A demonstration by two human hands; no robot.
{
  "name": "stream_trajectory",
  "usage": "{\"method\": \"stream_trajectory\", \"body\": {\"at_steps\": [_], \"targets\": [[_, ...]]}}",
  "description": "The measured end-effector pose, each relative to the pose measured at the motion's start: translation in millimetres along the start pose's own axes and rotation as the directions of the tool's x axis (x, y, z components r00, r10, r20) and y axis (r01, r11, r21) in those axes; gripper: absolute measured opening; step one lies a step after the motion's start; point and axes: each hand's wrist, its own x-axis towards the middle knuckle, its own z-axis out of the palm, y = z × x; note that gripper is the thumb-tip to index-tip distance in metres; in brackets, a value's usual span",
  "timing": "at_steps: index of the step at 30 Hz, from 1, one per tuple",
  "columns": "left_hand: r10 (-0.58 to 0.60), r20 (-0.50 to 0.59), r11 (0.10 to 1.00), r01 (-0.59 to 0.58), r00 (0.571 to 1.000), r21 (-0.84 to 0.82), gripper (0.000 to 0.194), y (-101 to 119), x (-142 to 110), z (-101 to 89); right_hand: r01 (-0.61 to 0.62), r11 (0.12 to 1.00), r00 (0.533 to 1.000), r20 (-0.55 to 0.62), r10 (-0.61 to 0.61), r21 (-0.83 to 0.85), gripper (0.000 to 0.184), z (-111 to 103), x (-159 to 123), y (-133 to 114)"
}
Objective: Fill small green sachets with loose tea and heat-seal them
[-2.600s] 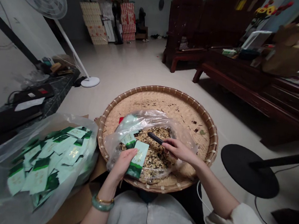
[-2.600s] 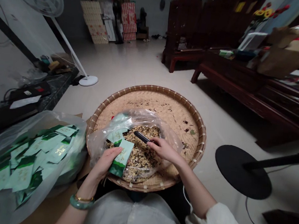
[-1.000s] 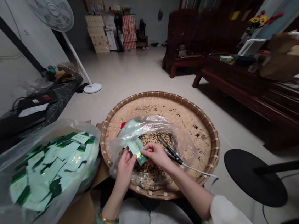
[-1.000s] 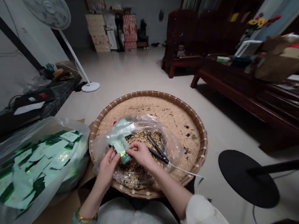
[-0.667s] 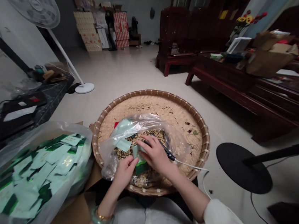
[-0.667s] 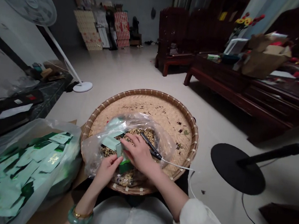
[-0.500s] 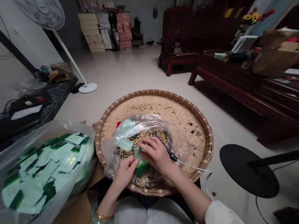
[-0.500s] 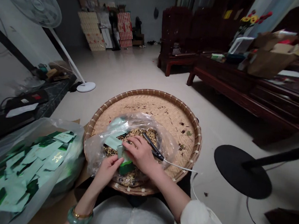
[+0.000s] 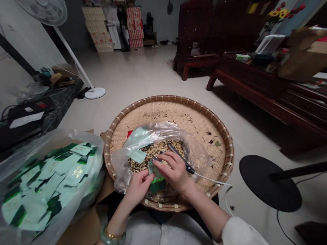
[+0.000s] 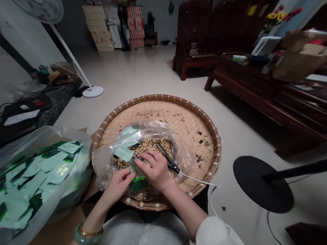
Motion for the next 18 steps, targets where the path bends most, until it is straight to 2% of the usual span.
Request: {"method": "stream_trajectory", "body": {"at_steps": [3,6,8,10,12,14,16,18], "targets": [[0.030,-0.015,1.000,-0.030,0.999,-0.005,0.026,-1.3,0.5,-3.7,-0.030,1.000,0.999,-0.023,0.030,-0.009,0.013,-1.1,-2.2,-2.3],[0.030,-0.100,0.999,-0.032,0.995,-0.019,0.024,-6.5,3.3,-10.2,-0.073,0.996,0.997,-0.032,0.075,0.054,0.014,-7.6,-1.2,-5.5],[0.007,-0.199,0.999,-0.017,0.980,-0.044,0.022,-11.6,5.5,-14.0,-0.112,0.980,0.994,0.010,0.112,0.165,0.016,-13.0,0.6,-7.9],[-0.015,-0.287,0.997,-0.008,0.958,-0.077,0.022,-16.4,7.2,-15.8,-0.211,0.938,0.977,0.100,0.190,0.276,0.015,-17.2,1.9,-10.4],[-0.022,-0.312,0.995,-0.009,0.950,-0.099,0.021,-19.9,8.1,-15.4,-0.390,0.847,0.917,0.237,0.321,0.362,0.013,-18.0,1.5,-12.2],[-0.013,-0.292,0.995,-0.017,0.956,-0.100,0.021,-21.3,8.3,-14.1,-0.581,0.679,0.811,0.392,0.435,0.449,0.013,-14.5,-1.6,-12.6],[-0.001,-0.247,0.996,-0.021,0.969,-0.087,0.022,-20.8,7.5,-13.0,-0.708,0.474,0.706,0.531,0.470,0.523,0.021,-7.9,-7.2,-11.3],[0.022,-0.180,0.997,-0.034,0.983,-0.066,0.025,-19.0,5.6,-13.0,-0.767,0.346,0.641,0.611,0.466,0.541,0.026,-0.7,-13.9,-8.6]]}}
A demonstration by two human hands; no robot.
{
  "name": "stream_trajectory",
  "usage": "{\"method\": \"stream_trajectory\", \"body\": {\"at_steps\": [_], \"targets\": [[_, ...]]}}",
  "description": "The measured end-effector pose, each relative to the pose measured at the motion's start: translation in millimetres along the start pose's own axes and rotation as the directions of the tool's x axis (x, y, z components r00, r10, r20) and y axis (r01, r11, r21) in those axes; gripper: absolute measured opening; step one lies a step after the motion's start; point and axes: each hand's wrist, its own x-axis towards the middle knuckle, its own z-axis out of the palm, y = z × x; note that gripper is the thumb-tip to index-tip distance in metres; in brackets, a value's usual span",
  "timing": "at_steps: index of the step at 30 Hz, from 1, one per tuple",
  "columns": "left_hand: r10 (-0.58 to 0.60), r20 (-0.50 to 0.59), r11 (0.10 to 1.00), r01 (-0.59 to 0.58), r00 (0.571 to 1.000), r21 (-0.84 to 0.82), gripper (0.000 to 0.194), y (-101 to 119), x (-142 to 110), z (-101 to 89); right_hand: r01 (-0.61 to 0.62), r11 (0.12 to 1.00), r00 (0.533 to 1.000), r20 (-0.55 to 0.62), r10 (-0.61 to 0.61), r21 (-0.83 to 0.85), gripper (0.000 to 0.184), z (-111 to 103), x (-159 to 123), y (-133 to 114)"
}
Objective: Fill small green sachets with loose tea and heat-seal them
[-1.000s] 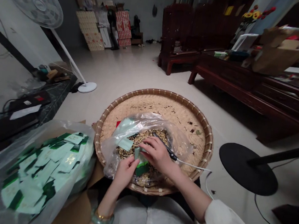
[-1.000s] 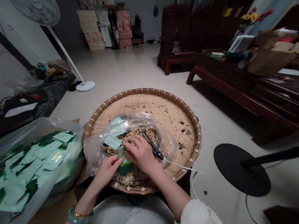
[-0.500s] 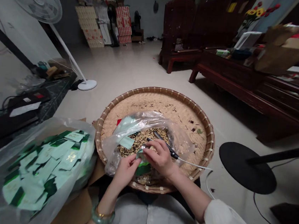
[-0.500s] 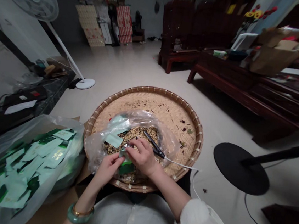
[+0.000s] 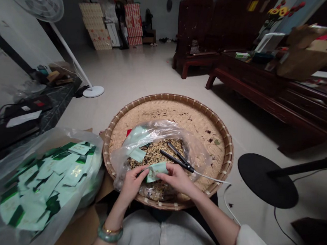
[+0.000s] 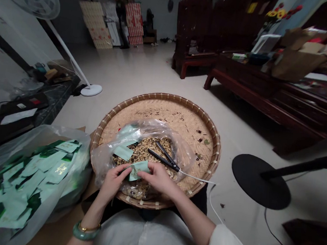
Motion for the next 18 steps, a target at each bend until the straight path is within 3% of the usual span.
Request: {"method": "stream_trajectory", "body": {"at_steps": [4,7,9,11,13,14,16,18], "targets": [[0.054,0.151,0.998,-0.050,0.987,-0.028,0.036,3.7,-5.6,-3.2,-0.089,0.994,0.996,0.024,0.088,0.063,0.032,1.6,0.3,13.6],[0.049,0.228,0.998,-0.036,0.972,-0.060,0.043,2.1,-6.5,-7.1,-0.170,0.973,0.981,0.122,0.152,0.157,0.035,2.2,-1.0,16.4],[0.029,0.228,0.999,-0.019,0.973,-0.050,0.041,-1.0,-4.0,-9.9,-0.195,0.967,0.976,0.132,0.174,0.164,0.036,1.5,-1.1,17.1],[0.029,0.129,1.000,-0.030,0.991,0.006,0.038,-3.7,-0.8,-11.7,-0.186,0.975,0.980,0.100,0.174,0.124,0.036,0.1,-0.1,17.6],[0.137,-0.004,0.981,-0.135,0.991,0.142,0.038,-3.6,0.9,-11.3,-0.157,0.985,0.986,0.071,0.152,0.064,0.034,-1.0,1.3,17.1],[0.226,-0.020,0.948,-0.216,0.974,0.233,0.041,-2.2,0.7,-10.1,-0.132,0.991,0.990,0.061,0.130,0.031,0.032,-1.0,1.9,16.4],[0.390,0.086,0.832,-0.391,0.917,0.394,0.053,2.2,-1.1,-6.1,-0.069,0.997,0.996,0.046,0.071,-0.040,0.030,0.7,2.9,14.3],[0.427,0.242,0.728,-0.490,0.872,0.480,0.058,6.9,-3.3,-1.4,-0.025,0.993,0.999,0.043,0.030,-0.114,0.029,4.0,3.3,12.0]]}}
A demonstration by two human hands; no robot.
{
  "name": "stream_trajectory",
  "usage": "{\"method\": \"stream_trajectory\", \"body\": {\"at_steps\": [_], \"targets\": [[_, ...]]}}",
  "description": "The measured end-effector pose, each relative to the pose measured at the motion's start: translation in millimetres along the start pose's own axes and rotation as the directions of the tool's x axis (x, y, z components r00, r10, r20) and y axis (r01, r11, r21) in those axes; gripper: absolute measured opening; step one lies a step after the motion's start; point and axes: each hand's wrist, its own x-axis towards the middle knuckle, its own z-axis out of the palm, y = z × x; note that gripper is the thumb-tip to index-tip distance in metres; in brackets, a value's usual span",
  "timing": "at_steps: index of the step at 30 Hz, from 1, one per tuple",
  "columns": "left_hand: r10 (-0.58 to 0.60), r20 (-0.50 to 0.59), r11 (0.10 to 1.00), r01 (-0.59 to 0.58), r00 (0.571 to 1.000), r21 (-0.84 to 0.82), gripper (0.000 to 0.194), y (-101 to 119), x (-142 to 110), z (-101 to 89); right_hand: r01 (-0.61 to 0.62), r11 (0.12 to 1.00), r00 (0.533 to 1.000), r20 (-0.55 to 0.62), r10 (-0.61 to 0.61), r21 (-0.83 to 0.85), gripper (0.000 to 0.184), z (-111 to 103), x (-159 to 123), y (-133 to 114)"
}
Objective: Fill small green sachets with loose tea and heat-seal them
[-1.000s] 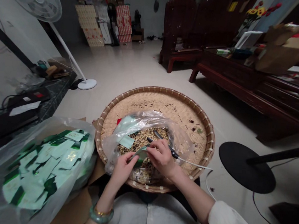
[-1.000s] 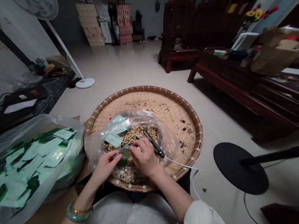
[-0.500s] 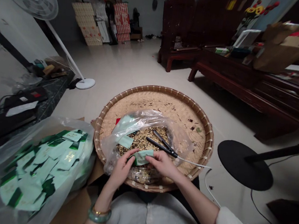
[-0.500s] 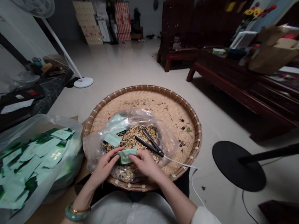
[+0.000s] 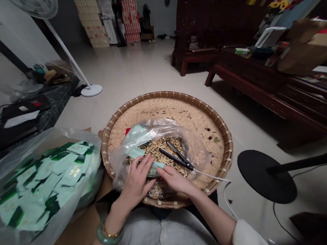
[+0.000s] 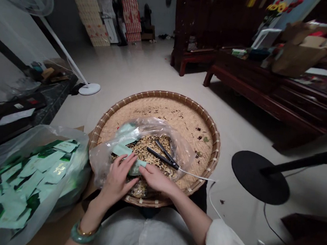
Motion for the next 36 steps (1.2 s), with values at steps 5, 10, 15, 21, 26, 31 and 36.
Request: {"method": "stream_trajectory", "body": {"at_steps": [5,10,15,21,26,31,36], "targets": [[0.033,0.062,0.999,-0.032,0.998,-0.017,0.053,2.7,3.0,1.9,0.002,1.000,1.000,0.024,-0.002,0.002,0.035,-0.3,0.8,-8.4],[-0.061,-0.024,0.995,0.059,0.998,-0.077,0.044,-6.1,1.7,-2.4,0.023,0.992,0.987,-0.159,-0.003,0.125,0.043,-34.9,-4.9,-16.8],[-0.148,-0.102,0.987,0.142,0.984,-0.069,0.045,-13.7,-1.0,-6.3,-0.068,0.842,0.991,-0.137,-0.007,-0.534,0.024,-57.8,-16.8,-7.5],[-0.270,-0.134,0.963,0.265,0.954,-0.055,0.046,-18.7,-5.4,-11.2,-0.014,0.623,0.999,-0.031,-0.017,-0.782,0.063,-41.8,-12.9,-0.6],[-0.356,-0.215,0.935,0.347,0.909,-0.078,0.047,-21.9,-8.0,-14.7,-0.064,0.637,0.998,-0.055,0.034,-0.768,0.038,-31.8,0.0,-4.0],[-0.382,-0.239,0.923,0.355,0.893,-0.149,0.049,-22.7,-6.0,-14.8,0.097,0.766,0.982,-0.066,-0.178,-0.635,0.030,-23.5,16.3,-9.3],[-0.396,-0.241,0.915,0.360,0.886,-0.181,0.048,-23.5,-6.9,-18.2,0.091,0.769,0.989,-0.031,-0.143,-0.633,0.051,-26.3,19.2,-12.2]]}}
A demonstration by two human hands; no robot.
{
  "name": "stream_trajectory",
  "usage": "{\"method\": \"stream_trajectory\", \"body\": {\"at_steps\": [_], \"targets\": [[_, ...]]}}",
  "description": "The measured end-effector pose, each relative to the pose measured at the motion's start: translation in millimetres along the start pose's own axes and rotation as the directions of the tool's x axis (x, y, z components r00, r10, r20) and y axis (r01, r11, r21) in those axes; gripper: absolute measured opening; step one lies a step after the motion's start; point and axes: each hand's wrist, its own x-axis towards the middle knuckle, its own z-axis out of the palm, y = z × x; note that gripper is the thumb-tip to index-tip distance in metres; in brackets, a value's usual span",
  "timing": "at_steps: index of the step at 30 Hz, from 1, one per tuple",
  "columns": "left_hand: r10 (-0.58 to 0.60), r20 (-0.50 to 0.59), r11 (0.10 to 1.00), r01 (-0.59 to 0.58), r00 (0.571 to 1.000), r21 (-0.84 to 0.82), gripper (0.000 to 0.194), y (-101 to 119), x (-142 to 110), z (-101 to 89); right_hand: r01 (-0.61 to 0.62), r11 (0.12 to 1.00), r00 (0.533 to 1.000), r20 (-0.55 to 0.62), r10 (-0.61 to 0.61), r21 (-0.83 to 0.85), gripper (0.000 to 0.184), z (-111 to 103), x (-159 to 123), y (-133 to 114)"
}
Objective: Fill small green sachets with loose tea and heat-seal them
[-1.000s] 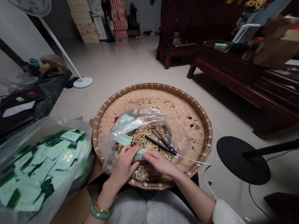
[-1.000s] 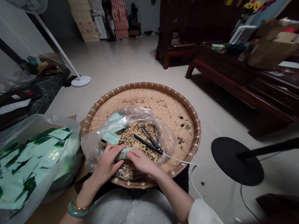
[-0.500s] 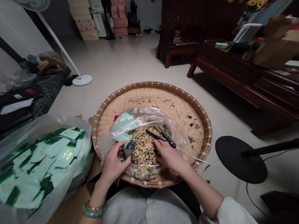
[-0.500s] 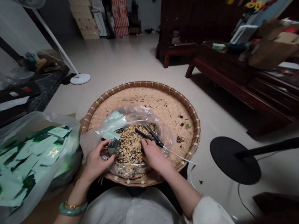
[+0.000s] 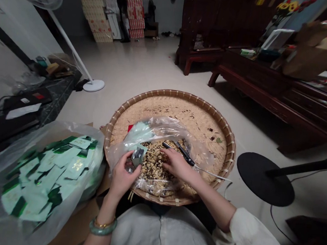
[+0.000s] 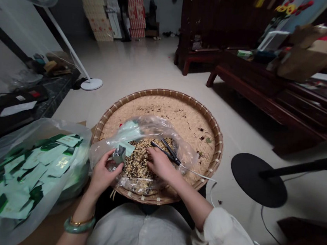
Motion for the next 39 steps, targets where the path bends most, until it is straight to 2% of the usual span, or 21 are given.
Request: {"method": "stream_trajectory", "body": {"at_steps": [3,8,12,14,17,19,22,25,27,28,30,32,33,34,36,39], "targets": [[-0.006,0.008,1.000,0.006,1.000,-0.017,0.048,-1.4,-0.3,-0.9,-0.076,0.995,0.992,0.096,0.081,-0.060,0.066,0.1,-3.8,-0.4],[-0.007,0.013,1.000,0.008,1.000,-0.025,0.048,0.2,0.0,0.4,-0.017,0.999,0.994,0.111,0.021,-0.034,0.063,6.1,0.6,-10.1],[0.002,0.011,1.000,-0.001,1.000,-0.008,0.047,2.6,-0.4,0.7,-0.013,0.995,0.990,0.141,0.027,-0.102,0.087,9.2,12.3,-16.3],[0.005,0.009,1.000,-0.005,1.000,-0.007,0.048,2.7,-1.0,1.2,0.024,0.992,0.984,0.177,-0.002,-0.122,0.078,11.3,16.4,-18.6],[0.013,0.006,1.000,-0.013,1.000,-0.007,0.047,2.0,-1.9,2.2,0.083,0.990,0.983,0.171,-0.064,-0.110,0.042,14.6,18.2,-19.8],[0.020,0.016,1.000,-0.020,1.000,0.000,0.047,2.0,-2.2,2.8,0.094,0.994,0.987,0.138,-0.084,-0.063,0.028,15.5,17.4,-17.3],[0.032,0.031,0.999,-0.032,0.999,0.003,0.047,2.8,-2.4,3.7,0.070,0.994,0.994,0.081,-0.076,0.081,0.023,13.8,15.5,-8.1],[0.038,0.057,0.999,-0.038,0.998,-0.012,0.047,3.5,-2.2,6.2,-0.032,0.945,0.999,0.013,0.029,0.326,0.017,10.9,13.1,2.8],[0.047,0.082,0.999,-0.045,0.996,-0.021,0.047,3.8,-1.6,9.3,-0.149,0.818,0.986,0.026,0.162,0.555,0.014,10.0,11.3,7.7],[0.056,0.093,0.998,-0.054,0.994,-0.024,0.047,4.1,-1.2,11.2,-0.210,0.702,0.971,0.061,0.232,0.681,0.015,9.9,10.3,9.0],[0.088,0.108,0.996,-0.085,0.990,-0.030,0.045,5.2,-0.1,15.2,-0.291,0.375,0.927,0.161,0.340,0.880,0.019,10.0,8.8,9.6],[0.130,0.116,0.991,-0.127,0.985,-0.033,0.043,7.5,1.0,19.0,-0.283,0.054,0.895,0.244,0.373,0.958,0.021,9.7,7.9,7.8],[0.147,0.119,0.989,-0.144,0.982,-0.033,0.042,9.0,1.4,20.6,-0.259,-0.061,0.891,0.263,0.370,0.964,0.020,9.3,7.8,6.4],[0.161,0.122,0.987,-0.158,0.979,-0.031,0.042,10.6,1.7,21.9,-0.233,-0.146,0.890,0.271,0.366,0.962,0.017,8.7,7.7,4.8],[0.178,0.132,0.984,-0.176,0.975,-0.027,0.041,13.7,1.9,23.4,-0.191,-0.243,0.894,0.271,0.356,0.951,0.013,7.2,8.0,1.2],[0.189,0.141,0.982,-0.189,0.972,-0.016,0.041,17.0,1.7,23.7,-0.172,-0.291,0.899,0.271,0.345,0.941,0.023,4.9,8.3,-4.3]]}}
